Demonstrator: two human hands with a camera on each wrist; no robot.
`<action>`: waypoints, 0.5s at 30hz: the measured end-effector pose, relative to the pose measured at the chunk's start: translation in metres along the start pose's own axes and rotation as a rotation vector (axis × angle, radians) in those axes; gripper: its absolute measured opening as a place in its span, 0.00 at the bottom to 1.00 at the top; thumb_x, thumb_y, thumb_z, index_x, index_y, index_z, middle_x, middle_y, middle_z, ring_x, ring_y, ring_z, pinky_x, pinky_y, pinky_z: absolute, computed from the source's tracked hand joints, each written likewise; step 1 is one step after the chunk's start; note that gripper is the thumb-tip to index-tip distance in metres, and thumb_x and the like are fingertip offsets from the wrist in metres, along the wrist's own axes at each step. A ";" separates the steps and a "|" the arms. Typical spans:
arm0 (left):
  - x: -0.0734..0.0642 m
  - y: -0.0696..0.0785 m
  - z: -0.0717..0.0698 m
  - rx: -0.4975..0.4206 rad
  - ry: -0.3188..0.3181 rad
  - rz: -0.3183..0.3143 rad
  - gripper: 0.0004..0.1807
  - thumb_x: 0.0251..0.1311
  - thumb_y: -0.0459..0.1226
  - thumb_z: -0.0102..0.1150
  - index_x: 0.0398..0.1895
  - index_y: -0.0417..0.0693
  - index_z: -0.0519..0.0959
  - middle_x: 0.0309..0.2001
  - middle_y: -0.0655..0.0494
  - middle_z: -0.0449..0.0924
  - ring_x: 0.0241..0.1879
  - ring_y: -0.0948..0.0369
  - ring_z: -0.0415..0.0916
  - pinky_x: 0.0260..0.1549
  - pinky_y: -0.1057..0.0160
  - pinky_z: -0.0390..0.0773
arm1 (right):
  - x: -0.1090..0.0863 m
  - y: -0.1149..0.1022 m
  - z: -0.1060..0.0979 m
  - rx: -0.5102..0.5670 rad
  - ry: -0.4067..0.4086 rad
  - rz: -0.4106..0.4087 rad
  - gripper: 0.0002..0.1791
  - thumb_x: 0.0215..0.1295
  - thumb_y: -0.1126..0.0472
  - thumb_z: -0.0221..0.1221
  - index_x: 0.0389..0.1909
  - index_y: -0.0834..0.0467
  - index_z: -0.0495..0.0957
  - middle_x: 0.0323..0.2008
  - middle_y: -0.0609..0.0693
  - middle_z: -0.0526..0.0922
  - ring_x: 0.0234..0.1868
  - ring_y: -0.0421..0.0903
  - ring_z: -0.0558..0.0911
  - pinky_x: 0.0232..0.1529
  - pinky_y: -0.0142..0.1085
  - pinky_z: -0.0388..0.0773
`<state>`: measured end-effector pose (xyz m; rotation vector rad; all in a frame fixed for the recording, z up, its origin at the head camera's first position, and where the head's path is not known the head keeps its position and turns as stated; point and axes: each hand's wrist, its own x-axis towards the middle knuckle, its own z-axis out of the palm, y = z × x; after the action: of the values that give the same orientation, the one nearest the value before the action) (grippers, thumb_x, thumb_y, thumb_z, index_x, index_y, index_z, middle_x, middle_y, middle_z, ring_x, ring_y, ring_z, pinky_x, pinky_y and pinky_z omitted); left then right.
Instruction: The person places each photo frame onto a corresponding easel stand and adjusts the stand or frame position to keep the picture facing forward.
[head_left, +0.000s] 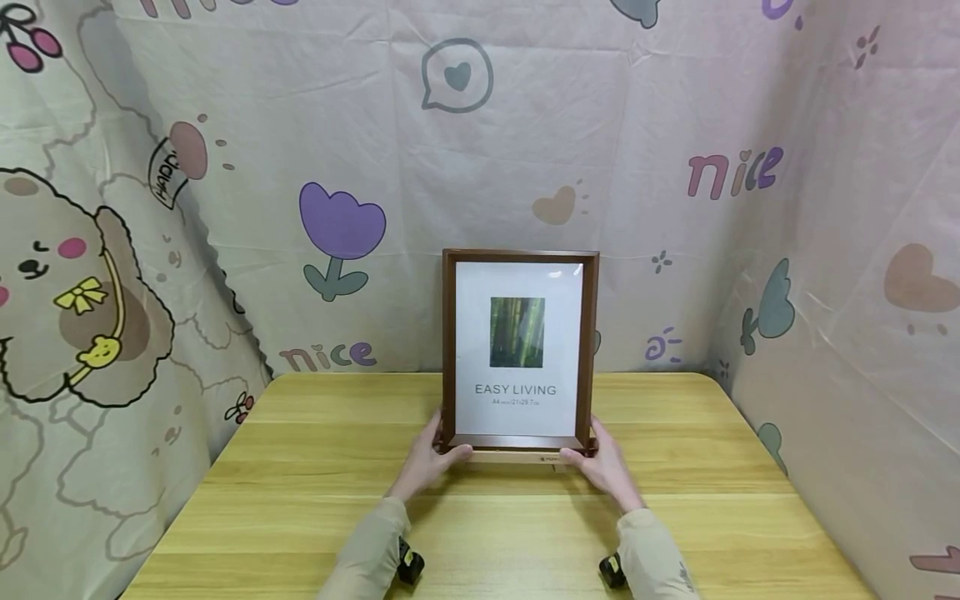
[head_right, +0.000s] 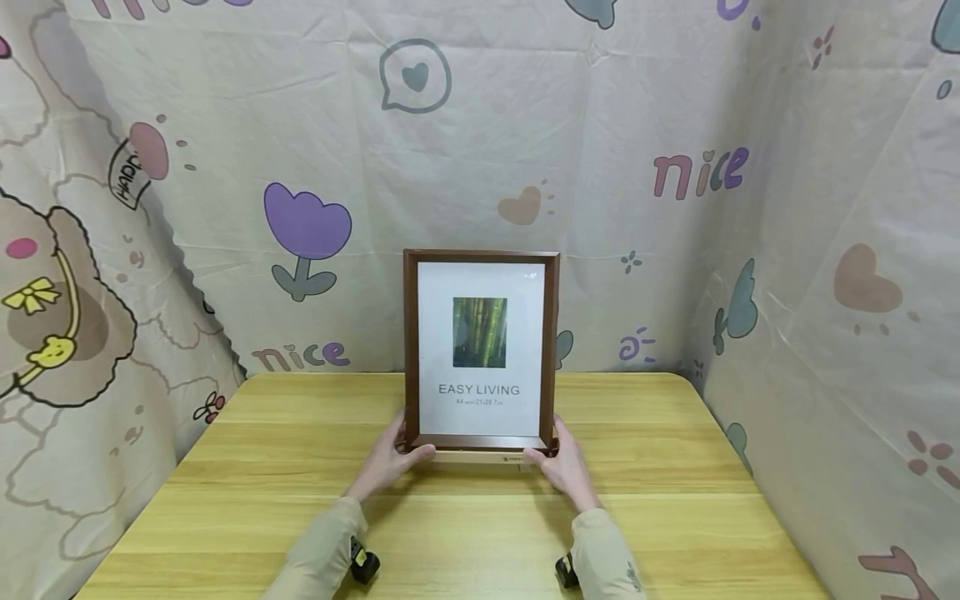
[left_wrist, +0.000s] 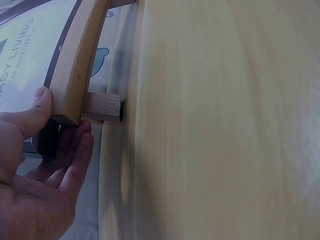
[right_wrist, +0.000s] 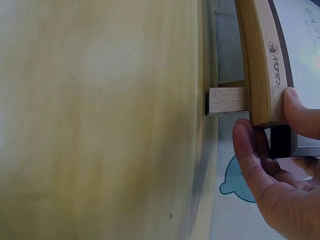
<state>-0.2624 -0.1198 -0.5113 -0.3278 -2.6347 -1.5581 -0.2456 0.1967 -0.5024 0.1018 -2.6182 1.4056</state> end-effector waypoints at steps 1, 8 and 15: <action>0.000 0.000 -0.001 0.000 0.000 0.000 0.56 0.57 0.46 0.72 0.79 0.35 0.49 0.60 0.29 0.75 0.59 0.38 0.76 0.62 0.40 0.76 | 0.000 0.000 0.000 -0.003 0.001 -0.004 0.43 0.56 0.63 0.72 0.72 0.64 0.63 0.48 0.70 0.84 0.46 0.61 0.86 0.52 0.54 0.83; -0.001 -0.002 -0.004 -0.002 0.004 0.003 0.56 0.57 0.46 0.72 0.80 0.36 0.48 0.56 0.32 0.78 0.57 0.42 0.78 0.62 0.42 0.77 | 0.001 -0.005 0.003 -0.011 0.009 -0.014 0.41 0.56 0.62 0.73 0.68 0.65 0.66 0.45 0.67 0.85 0.43 0.58 0.86 0.48 0.50 0.84; -0.003 -0.004 -0.008 0.011 0.008 -0.001 0.57 0.56 0.46 0.72 0.79 0.35 0.48 0.59 0.30 0.76 0.59 0.39 0.77 0.63 0.41 0.76 | 0.001 -0.007 0.006 -0.005 0.011 -0.012 0.41 0.55 0.62 0.73 0.68 0.65 0.66 0.43 0.66 0.85 0.40 0.55 0.85 0.45 0.46 0.84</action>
<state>-0.2611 -0.1288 -0.5108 -0.3191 -2.6366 -1.5418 -0.2466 0.1877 -0.4998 0.1082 -2.6071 1.3921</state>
